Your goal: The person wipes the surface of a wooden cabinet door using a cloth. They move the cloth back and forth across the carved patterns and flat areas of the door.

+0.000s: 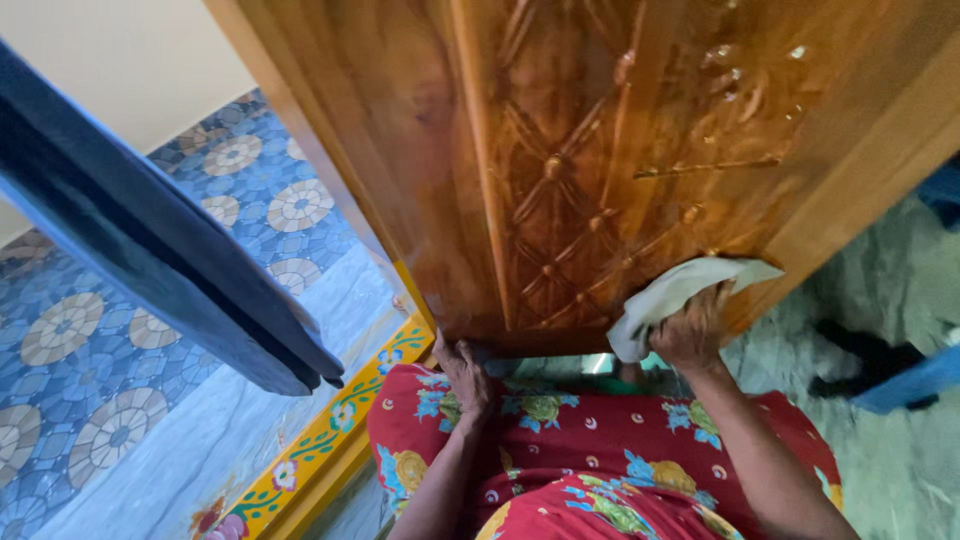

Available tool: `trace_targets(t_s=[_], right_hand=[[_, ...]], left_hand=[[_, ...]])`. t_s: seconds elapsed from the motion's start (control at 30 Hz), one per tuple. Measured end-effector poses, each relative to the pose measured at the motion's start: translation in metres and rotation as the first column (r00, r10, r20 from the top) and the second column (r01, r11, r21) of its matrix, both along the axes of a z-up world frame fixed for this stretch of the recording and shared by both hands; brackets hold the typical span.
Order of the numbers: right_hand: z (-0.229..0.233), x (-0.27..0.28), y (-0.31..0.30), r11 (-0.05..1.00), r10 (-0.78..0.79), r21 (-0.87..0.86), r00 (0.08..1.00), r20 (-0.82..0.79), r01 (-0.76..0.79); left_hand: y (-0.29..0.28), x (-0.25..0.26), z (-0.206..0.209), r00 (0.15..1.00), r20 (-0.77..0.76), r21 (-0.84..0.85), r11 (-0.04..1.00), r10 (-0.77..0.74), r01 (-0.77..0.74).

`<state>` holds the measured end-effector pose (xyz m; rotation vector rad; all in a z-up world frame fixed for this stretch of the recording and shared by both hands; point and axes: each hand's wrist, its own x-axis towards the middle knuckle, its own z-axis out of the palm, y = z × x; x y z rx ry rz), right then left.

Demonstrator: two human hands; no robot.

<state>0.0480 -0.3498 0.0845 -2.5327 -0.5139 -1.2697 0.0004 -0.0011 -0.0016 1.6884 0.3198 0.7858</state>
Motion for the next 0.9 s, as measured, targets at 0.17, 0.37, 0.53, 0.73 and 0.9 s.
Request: trace_targets(t_s=[0.17, 0.37, 0.53, 0.73, 0.9], right_hand=[[0.001, 0.034, 0.024, 0.933, -0.263, -0.295, 0.950, -0.169, 0.206], [0.083, 0.054, 0.061, 0.976, -0.102, -0.184, 0.992, 0.074, 0.114], [0.132, 0.046, 0.084, 0.958, -0.112, -0.226, 0.955, 0.275, 0.178], [0.103, 0.030, 0.117, 0.906, -0.073, -0.410, 0.993, 0.088, 0.103], [0.117, 0.041, 0.128, 0.892, -0.084, -0.440, 0.995, 0.060, 0.102]], left_hand=[[0.001, -0.006, 0.005, 1.000, -0.012, 0.011, 1.000, 0.025, -0.025], [0.001, 0.000, 0.005, 0.999, -0.017, 0.061, 0.998, 0.032, -0.031], [0.003, 0.001, -0.003, 1.000, -0.016, 0.040, 0.999, 0.016, -0.015], [0.004, 0.004, -0.005, 1.000, -0.015, 0.003, 1.000, 0.012, -0.012], [0.001, 0.005, -0.009, 1.000, -0.019, 0.031, 0.999, 0.022, -0.021]])
